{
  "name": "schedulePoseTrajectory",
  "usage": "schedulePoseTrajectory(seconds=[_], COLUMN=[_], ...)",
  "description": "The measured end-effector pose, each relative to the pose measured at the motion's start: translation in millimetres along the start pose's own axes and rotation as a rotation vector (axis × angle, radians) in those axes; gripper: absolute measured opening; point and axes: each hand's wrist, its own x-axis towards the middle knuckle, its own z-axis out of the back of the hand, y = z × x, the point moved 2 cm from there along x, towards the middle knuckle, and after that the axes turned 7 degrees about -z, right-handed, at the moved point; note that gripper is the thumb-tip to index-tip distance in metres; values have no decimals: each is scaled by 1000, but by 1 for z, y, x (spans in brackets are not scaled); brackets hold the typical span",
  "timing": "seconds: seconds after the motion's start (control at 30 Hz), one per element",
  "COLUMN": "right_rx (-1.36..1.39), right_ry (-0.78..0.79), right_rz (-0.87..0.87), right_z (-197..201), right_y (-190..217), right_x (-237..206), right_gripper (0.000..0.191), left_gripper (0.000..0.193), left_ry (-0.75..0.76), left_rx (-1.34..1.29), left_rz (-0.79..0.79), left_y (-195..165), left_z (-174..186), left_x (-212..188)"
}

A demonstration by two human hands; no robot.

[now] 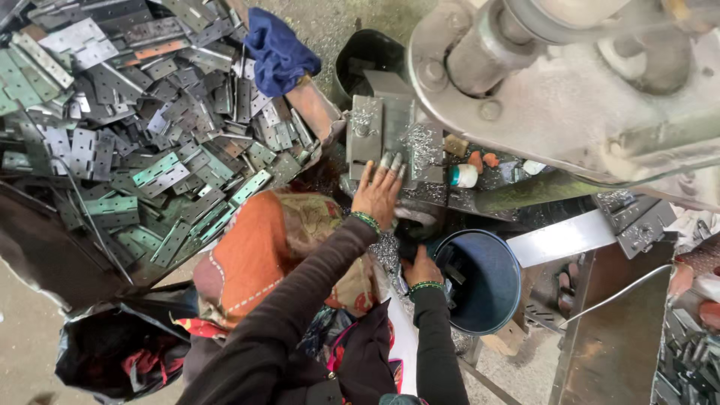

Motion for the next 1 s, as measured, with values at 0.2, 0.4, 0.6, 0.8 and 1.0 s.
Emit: schedulePoseTrajectory(seconds=[0.2, 0.4, 0.6, 0.8, 1.0], right_rx=[8, -259, -65, 29, -261], right_ry=[83, 106, 127, 96, 174], right_rz=[73, 89, 48, 112, 16], right_z=[14, 65, -3, -17, 31], right_y=[4, 13, 5, 4, 1], right_x=[11, 14, 6, 19, 17], right_gripper=[76, 50, 74, 80, 58], left_gripper=[74, 59, 60, 55, 55], left_ry=[-103, -28, -249, -296, -176], left_rx=[9, -88, 62, 57, -25], left_rz=[48, 200, 214, 112, 157], left_y=[11, 19, 17, 20, 28], left_z=[6, 2, -5, -10, -9], left_x=[-1, 13, 28, 7, 28])
